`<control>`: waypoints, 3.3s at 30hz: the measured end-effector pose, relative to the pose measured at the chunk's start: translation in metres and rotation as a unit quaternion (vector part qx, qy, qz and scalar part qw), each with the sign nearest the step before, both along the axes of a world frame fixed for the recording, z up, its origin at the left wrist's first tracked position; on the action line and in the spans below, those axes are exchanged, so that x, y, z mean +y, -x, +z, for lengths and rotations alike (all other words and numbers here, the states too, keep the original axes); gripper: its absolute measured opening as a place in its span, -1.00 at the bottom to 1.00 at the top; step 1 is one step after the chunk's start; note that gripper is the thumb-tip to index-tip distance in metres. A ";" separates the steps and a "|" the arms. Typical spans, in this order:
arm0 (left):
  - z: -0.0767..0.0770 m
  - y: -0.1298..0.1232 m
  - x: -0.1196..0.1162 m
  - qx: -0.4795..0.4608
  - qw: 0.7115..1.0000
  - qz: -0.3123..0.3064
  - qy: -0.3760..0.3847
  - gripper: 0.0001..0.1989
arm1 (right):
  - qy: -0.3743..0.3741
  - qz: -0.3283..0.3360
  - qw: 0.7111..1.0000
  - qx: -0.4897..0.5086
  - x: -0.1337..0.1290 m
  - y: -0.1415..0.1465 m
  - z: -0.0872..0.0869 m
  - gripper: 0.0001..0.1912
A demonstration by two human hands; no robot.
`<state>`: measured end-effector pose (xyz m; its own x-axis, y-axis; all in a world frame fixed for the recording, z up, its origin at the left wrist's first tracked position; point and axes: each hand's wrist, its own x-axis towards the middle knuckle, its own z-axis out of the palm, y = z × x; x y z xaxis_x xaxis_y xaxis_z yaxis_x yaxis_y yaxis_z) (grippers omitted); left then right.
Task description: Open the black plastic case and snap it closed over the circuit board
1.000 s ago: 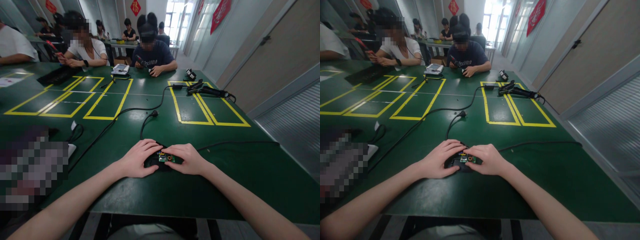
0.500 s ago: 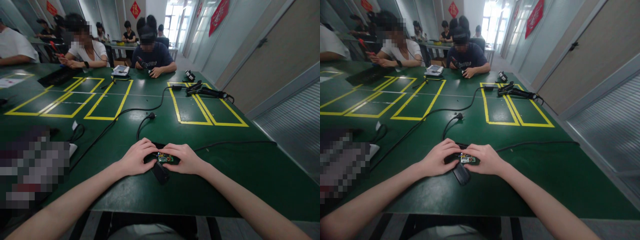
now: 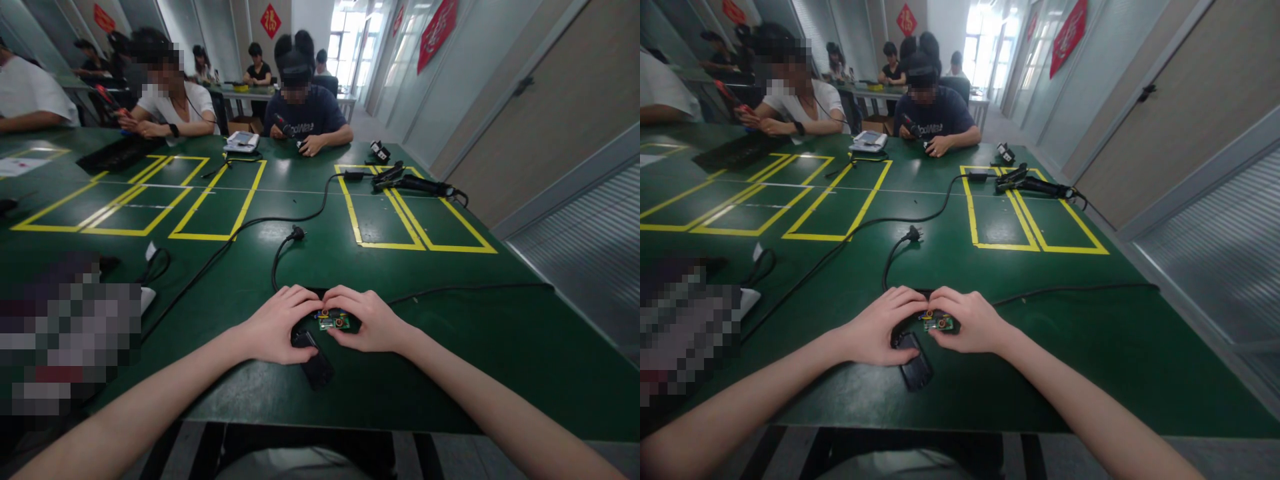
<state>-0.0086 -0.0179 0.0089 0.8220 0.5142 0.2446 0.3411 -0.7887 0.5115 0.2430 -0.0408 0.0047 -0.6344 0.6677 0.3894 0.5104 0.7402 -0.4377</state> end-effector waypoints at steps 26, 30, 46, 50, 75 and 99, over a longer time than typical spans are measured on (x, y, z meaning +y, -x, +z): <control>-0.005 -0.002 0.005 -0.070 0.994 0.075 0.020 -0.68 | 0.096 -0.056 0.994 -0.009 0.005 0.000 0.001 -0.50; -0.005 -0.002 0.005 -0.082 0.994 0.064 0.023 -0.74 | 0.063 -0.061 0.996 -0.017 0.010 -0.007 -0.002 -0.47; -0.008 0.009 0.022 -0.030 0.993 0.112 -0.004 -0.89 | 0.018 -0.050 0.998 -0.044 0.016 -0.018 -0.001 -0.45; -0.002 0.011 0.022 0.023 0.994 0.109 0.002 -0.88 | 0.032 -0.047 0.998 -0.003 0.015 -0.015 -0.002 -0.52; -0.002 0.015 0.024 0.054 0.986 0.154 -0.040 -0.53 | -0.004 -0.048 0.999 0.008 0.017 -0.003 -0.013 -0.59; 0.001 0.022 0.034 0.019 0.988 0.138 -0.062 -0.71 | 0.048 -0.135 0.989 -0.027 0.027 -0.026 -0.005 -0.79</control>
